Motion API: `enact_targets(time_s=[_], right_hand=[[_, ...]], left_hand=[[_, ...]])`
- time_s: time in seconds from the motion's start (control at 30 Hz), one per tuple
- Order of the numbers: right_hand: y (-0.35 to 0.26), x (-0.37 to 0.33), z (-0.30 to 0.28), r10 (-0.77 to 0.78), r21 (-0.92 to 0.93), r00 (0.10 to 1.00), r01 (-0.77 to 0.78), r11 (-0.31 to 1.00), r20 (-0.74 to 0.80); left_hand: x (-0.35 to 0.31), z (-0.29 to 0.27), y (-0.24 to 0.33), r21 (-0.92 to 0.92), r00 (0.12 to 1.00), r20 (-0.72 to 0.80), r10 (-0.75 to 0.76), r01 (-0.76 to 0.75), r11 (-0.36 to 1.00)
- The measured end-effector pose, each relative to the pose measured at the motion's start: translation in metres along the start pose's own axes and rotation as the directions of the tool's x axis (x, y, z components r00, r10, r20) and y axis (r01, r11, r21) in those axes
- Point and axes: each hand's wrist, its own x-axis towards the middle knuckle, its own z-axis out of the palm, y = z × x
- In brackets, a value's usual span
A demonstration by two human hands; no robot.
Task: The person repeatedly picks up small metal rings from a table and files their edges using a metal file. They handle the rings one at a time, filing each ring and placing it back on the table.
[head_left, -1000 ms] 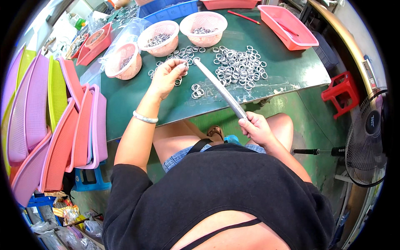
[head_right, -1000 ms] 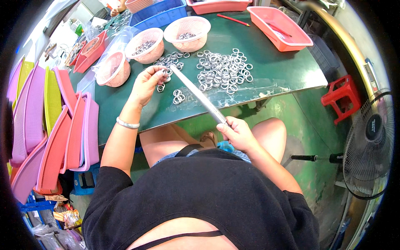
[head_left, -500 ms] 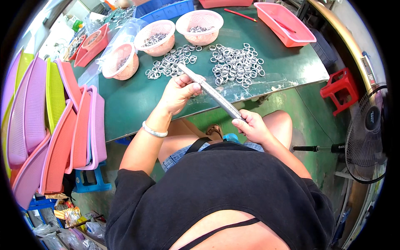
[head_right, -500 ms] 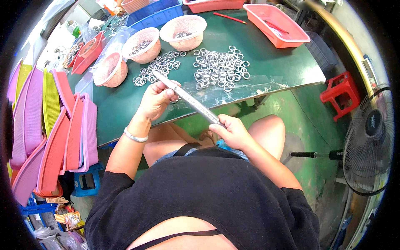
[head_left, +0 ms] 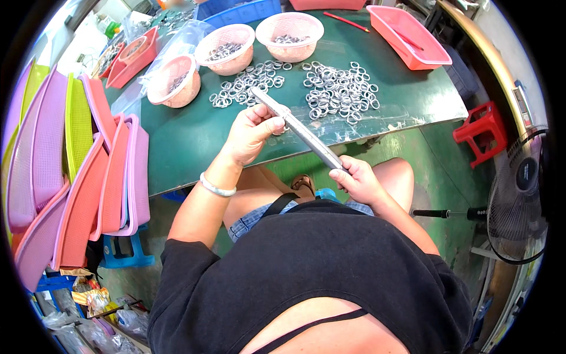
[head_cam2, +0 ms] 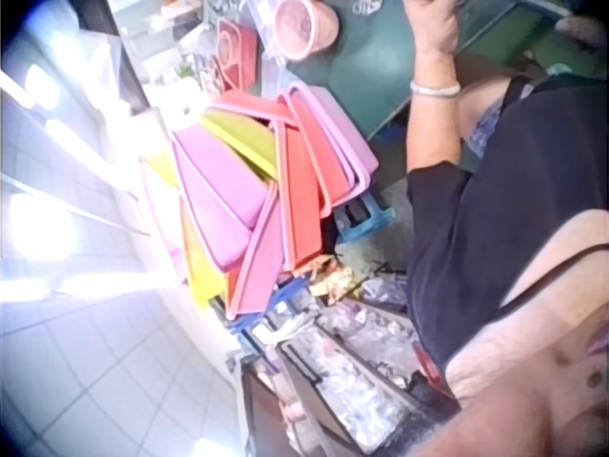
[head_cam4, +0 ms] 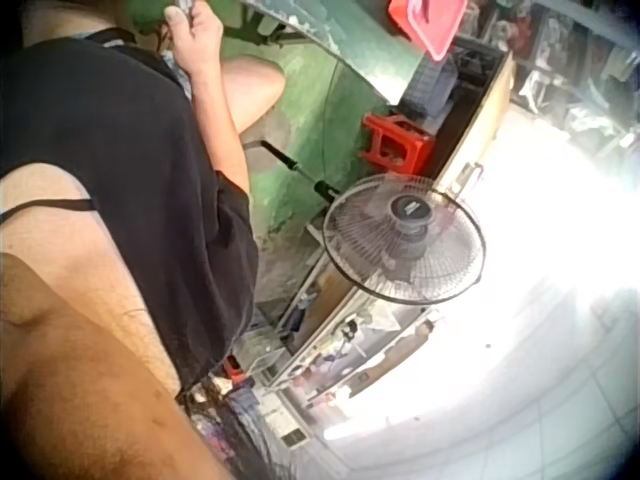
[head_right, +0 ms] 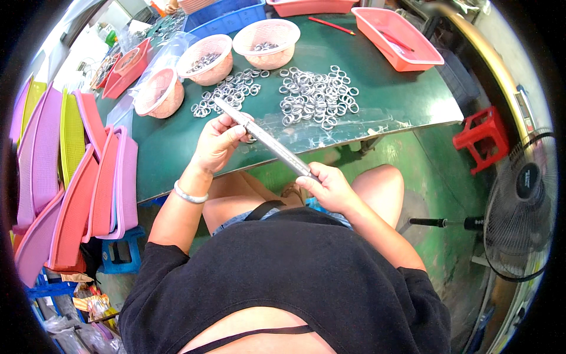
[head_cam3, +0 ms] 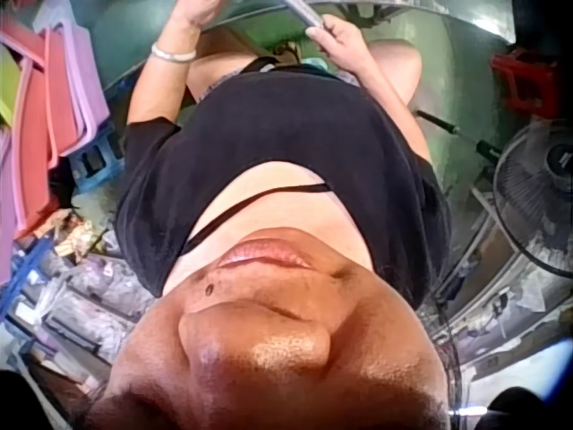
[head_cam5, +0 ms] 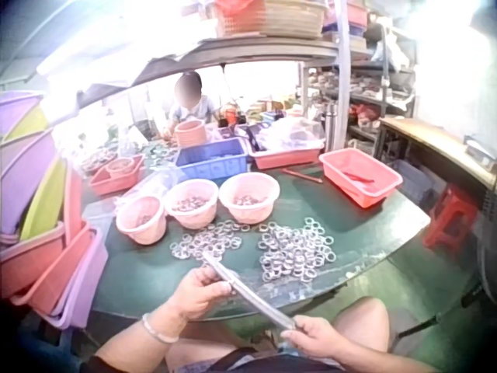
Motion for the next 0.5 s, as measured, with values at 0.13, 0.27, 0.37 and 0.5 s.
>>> enact_targets(time_s=[0.13,0.27,0.37,0.5], right_hand=[[-0.012,0.003,0.006,-0.015,0.047,1.0,0.015,0.999,0.006],[-0.006,0.001,0.002,-0.023,-0.046,0.999,0.024,0.999,0.03],[0.004,-0.002,0.002,0.053,0.074,0.996,-0.059,0.996,0.075],[0.009,0.0,0.002,0.02,0.141,0.999,-0.024,0.99,0.029]], left_hand=[[0.002,0.001,0.008,0.01,0.994,-0.023,0.107,-0.107,0.994],[0.024,-0.039,0.042,-0.237,0.941,-0.184,0.284,-0.323,0.916],[0.037,-0.119,0.068,0.183,0.778,-0.451,0.438,-0.4,0.898],[0.033,-0.137,0.089,0.917,0.479,-0.399,0.782,0.207,0.341]])
